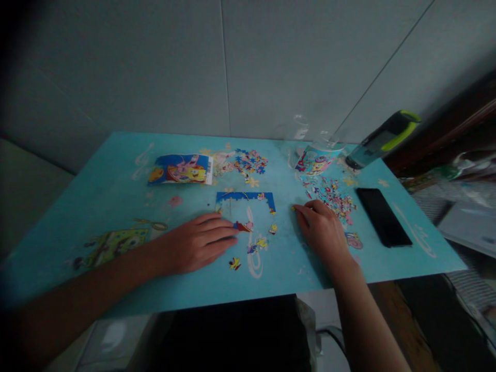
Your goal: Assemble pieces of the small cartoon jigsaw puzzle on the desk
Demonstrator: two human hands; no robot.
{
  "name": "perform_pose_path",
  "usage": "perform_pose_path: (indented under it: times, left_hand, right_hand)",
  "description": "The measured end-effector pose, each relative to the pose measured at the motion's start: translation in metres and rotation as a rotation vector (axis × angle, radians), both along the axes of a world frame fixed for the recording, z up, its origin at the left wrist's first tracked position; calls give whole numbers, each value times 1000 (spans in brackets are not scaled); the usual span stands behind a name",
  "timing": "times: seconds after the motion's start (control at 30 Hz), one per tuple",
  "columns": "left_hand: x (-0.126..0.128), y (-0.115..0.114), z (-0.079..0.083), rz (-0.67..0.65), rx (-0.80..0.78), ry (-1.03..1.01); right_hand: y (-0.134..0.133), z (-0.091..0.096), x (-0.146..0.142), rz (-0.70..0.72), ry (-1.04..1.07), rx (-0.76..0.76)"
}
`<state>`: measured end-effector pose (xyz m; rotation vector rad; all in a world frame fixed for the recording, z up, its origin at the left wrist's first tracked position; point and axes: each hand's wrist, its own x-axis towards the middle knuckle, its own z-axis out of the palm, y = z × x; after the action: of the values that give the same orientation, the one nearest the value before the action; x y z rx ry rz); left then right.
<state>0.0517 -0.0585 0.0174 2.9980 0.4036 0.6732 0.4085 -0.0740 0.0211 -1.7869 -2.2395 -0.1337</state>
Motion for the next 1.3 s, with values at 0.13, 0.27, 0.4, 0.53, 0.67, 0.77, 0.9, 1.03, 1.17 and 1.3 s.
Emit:
perform_pose_path:
  times: [0.13, 0.27, 0.4, 0.53, 0.67, 0.77, 0.9, 1.03, 1.17, 1.3]
  left_hand:
    - [0, 0, 0, 4, 12, 26]
    - [1, 0, 1, 9, 4, 8]
    - [1, -1, 1, 19, 3, 5]
    - [1, -2, 1, 18, -5, 0]
    - [1, -2, 1, 21, -22, 1]
    - [1, -2, 1, 16, -15, 6]
    - [1, -2, 1, 24, -15, 26]
    - [1, -2, -1, 22, -15, 15]
    - [0, -2, -4, 19, -6, 17]
    - [0, -2, -3, 25, -23, 25]
  right_hand:
    - [-18, 9, -14, 10, 135, 4]
    - [-48, 22, -56, 190, 375, -174]
    - [-72, 24, -99, 325, 397, -342]
    - [-77, 20, -117, 324, 386, -367]
    - [-72, 20, -118, 302, 422, -397]
    - [-70, 20, -118, 292, 465, -438]
    - [-71, 18, -119, 316, 535, -448]
    - [-67, 20, -114, 343, 653, -461]
    - [-42, 26, -88, 258, 751, -407]
    - [-8, 19, -54, 55, 703, -315]
